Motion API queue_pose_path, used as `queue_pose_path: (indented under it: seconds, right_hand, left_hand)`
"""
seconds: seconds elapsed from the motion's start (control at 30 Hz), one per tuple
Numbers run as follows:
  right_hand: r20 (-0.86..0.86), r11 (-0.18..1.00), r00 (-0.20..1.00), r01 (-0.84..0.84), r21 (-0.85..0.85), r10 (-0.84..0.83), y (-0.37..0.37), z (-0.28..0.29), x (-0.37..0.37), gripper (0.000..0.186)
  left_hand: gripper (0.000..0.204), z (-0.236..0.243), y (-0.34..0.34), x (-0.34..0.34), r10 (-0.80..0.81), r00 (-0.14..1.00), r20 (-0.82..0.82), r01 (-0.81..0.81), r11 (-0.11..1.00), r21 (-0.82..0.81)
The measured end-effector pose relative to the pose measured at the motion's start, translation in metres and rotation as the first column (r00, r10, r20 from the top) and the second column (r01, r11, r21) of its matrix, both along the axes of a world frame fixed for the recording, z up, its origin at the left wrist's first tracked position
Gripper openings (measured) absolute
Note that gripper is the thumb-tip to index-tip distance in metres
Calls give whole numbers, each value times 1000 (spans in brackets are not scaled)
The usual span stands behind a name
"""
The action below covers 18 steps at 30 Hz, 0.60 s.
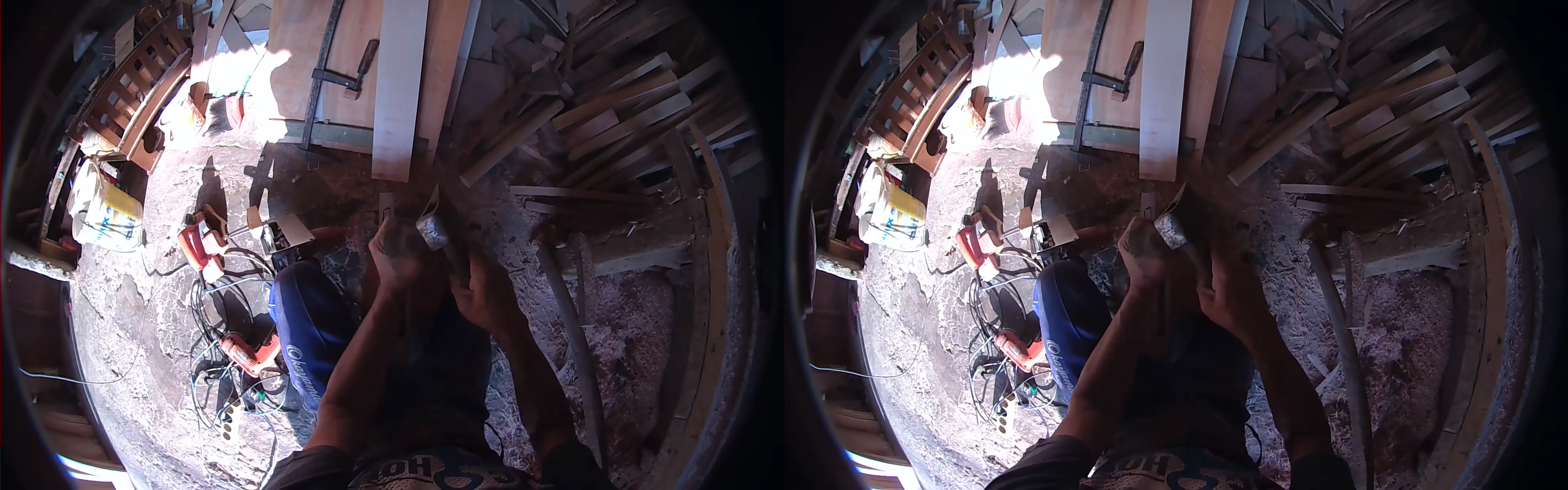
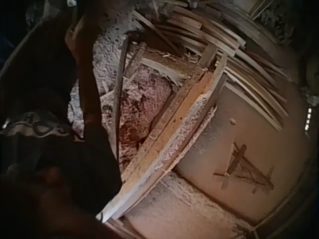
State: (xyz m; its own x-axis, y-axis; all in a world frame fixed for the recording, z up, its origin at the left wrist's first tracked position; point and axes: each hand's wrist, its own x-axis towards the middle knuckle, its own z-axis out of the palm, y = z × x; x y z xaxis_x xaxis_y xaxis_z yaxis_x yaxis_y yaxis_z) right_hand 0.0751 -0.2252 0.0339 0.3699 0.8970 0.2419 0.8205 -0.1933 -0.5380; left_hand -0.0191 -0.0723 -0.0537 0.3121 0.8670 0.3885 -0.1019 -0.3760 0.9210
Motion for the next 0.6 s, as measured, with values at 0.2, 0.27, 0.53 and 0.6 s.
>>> queue_pose_path:
  seconds: [0.2,0.27,0.53,0.6]
  right_hand:
    - [-322,986,932,140,-94,-163,-13,-2,-13,53]
    - [-408,964,879,178,-196,-245,-30,-6,-12,53]
    - [-507,918,780,213,-335,-367,-68,-20,-3,50]
    - [-556,919,740,232,-318,-379,-69,-29,-7,49]
  left_hand:
    - [14,-50,183,84,57,910,-412,-230,894,-385]
    - [13,-68,161,89,78,845,-529,-289,900,-328]
    - [18,91,74,3,-322,920,-222,300,945,-128]
    - [27,98,67,-3,-299,952,-67,295,953,-72]
